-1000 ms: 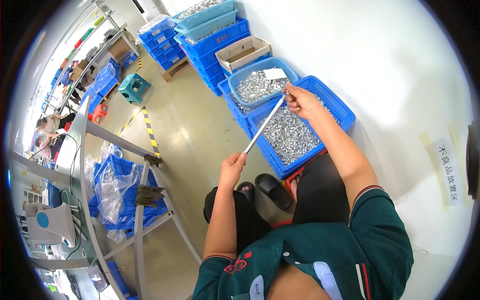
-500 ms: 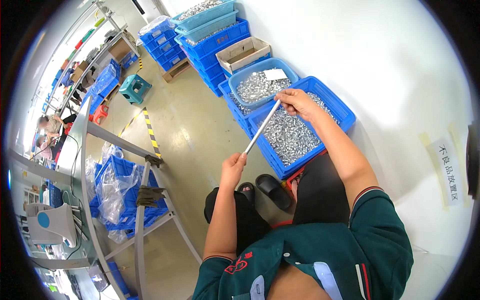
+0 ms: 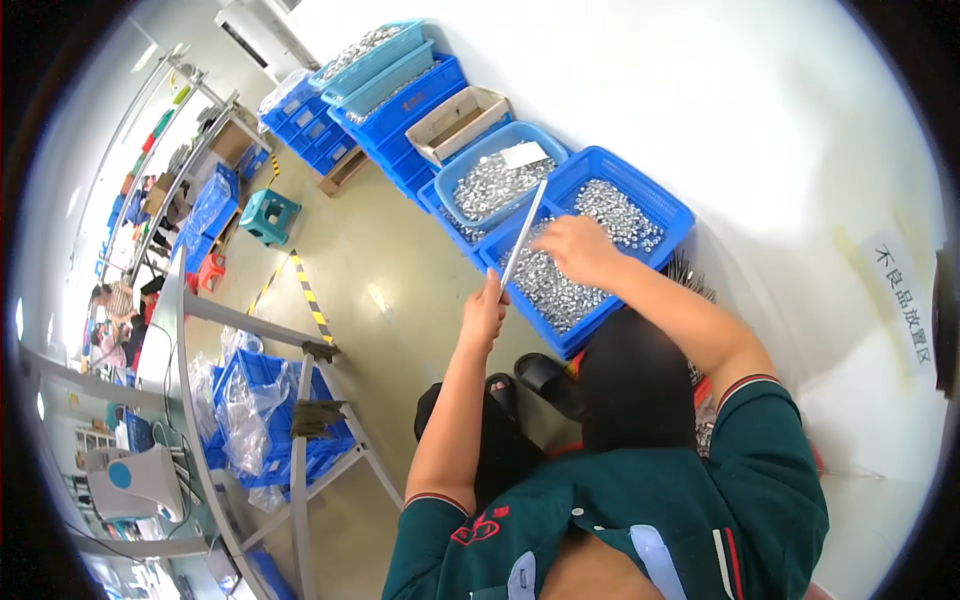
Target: Assembling small metal components onto a thin metal rod from a storage bin.
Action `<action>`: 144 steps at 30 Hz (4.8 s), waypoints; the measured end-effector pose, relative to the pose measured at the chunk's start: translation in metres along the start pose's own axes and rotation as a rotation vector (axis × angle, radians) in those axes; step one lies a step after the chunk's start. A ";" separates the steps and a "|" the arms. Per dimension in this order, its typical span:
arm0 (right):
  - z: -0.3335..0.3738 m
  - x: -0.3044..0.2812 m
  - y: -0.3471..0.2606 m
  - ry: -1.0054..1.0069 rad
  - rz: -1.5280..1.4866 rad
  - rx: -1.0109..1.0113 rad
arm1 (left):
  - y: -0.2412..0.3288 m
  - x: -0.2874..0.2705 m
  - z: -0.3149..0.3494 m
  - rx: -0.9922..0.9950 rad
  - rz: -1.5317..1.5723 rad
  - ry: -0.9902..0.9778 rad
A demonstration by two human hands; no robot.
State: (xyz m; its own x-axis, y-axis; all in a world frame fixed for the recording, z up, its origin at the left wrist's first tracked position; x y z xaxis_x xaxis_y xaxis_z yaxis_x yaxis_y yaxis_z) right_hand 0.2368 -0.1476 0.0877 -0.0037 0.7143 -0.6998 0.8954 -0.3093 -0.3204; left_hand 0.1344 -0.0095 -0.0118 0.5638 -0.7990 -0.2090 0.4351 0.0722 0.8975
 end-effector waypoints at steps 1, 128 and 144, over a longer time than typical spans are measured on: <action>0.004 -0.007 -0.015 0.073 -0.048 -0.153 | 0.005 0.013 -0.002 -0.029 0.022 -0.035; 0.071 0.130 0.104 -0.176 -1.549 1.531 | -0.039 -0.068 0.053 0.206 -0.092 0.158; 0.022 0.077 0.064 -0.130 -1.308 1.427 | -0.050 -0.067 0.041 0.268 -0.073 0.150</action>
State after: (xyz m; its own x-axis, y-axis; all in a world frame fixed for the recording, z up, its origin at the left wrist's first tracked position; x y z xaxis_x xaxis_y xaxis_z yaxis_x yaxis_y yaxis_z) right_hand 0.2843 -0.1261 -0.0013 -0.3513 0.8678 0.3513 -0.6528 0.0420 -0.7564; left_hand 0.0457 0.0158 -0.0268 0.6438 -0.6978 -0.3140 0.2892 -0.1580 0.9441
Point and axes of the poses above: each hand's wrist, its own z-axis away from the middle knuckle, its own x-axis out of the palm, y = z × x, the point moved 8 cm from there along -z, towards the middle knuckle, and after that the axes turned 13 degrees about y, right-handed, at the moved point
